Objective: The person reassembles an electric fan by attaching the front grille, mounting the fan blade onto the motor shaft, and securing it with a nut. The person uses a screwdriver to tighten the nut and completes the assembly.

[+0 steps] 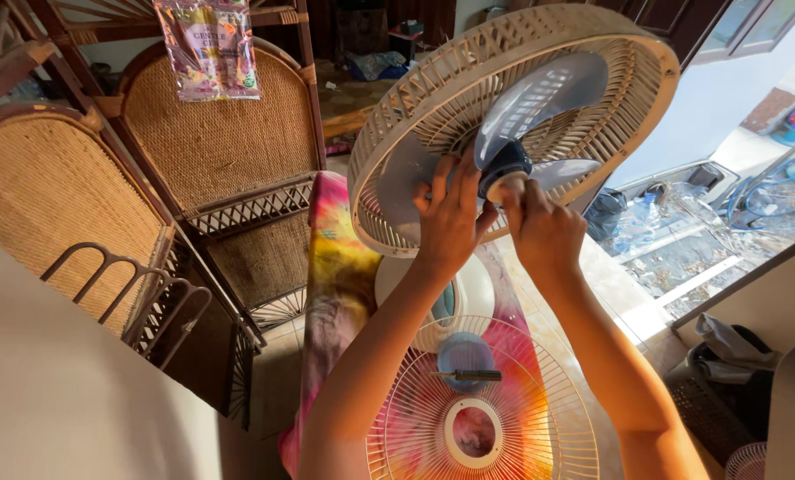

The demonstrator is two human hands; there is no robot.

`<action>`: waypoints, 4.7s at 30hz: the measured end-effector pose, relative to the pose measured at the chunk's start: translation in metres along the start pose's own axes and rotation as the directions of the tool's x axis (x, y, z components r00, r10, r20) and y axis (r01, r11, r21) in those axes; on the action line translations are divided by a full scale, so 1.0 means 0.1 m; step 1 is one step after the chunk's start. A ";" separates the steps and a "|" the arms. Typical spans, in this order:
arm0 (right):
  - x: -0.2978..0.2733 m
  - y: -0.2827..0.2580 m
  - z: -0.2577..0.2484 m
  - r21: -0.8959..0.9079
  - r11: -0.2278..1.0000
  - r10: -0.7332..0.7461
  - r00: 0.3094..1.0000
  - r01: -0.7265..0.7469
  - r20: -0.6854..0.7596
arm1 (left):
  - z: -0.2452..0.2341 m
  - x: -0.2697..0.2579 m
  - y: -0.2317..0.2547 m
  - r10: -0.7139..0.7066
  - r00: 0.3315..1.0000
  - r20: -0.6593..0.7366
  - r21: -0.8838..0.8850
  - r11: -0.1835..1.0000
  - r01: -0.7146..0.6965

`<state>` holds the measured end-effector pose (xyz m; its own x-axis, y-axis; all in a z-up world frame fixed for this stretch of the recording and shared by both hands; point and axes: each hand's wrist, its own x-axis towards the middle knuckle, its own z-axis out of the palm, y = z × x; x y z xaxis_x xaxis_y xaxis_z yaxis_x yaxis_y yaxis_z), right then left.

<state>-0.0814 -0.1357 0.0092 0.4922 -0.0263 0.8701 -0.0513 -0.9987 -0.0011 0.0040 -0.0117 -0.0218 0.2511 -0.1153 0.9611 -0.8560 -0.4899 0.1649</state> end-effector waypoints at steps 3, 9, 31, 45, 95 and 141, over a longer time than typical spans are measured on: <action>0.03 -0.02 0.02 -0.057 0.996 0.066 0.997 -0.064 0.040 | -0.03 0.00 -0.01 -0.006 1.000 0.017 -0.033 0.999 0.006; 0.06 -0.13 -0.14 -0.091 0.989 0.126 0.981 -0.114 0.150 | -0.02 -0.01 -0.01 -0.010 1.000 0.010 -0.013 1.000 0.010; 0.10 -0.19 -0.29 0.326 0.935 -0.096 0.986 0.136 -0.136 | 0.00 0.01 0.00 -0.024 1.000 0.001 0.035 0.999 0.024; 0.14 -0.01 -0.16 -0.062 0.996 -0.057 0.998 0.057 0.000 | -0.01 0.01 0.01 -0.040 0.997 0.069 0.018 0.999 0.039; 0.10 -0.22 -0.39 0.254 0.941 -0.216 0.975 0.224 -0.061 | -0.01 0.02 0.00 -0.014 1.000 0.019 0.090 0.996 0.012; 0.15 -0.08 -0.47 0.363 0.885 -0.289 0.956 0.290 -0.057 | 0.00 0.05 -0.04 0.002 1.000 -0.002 0.148 0.989 -0.001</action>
<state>-0.1144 -0.1256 0.0452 0.4352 0.2664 0.8600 0.4129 -0.9079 0.0722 0.0080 -0.0100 -0.0179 0.2484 -0.1142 0.9619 -0.7801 -0.6123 0.1288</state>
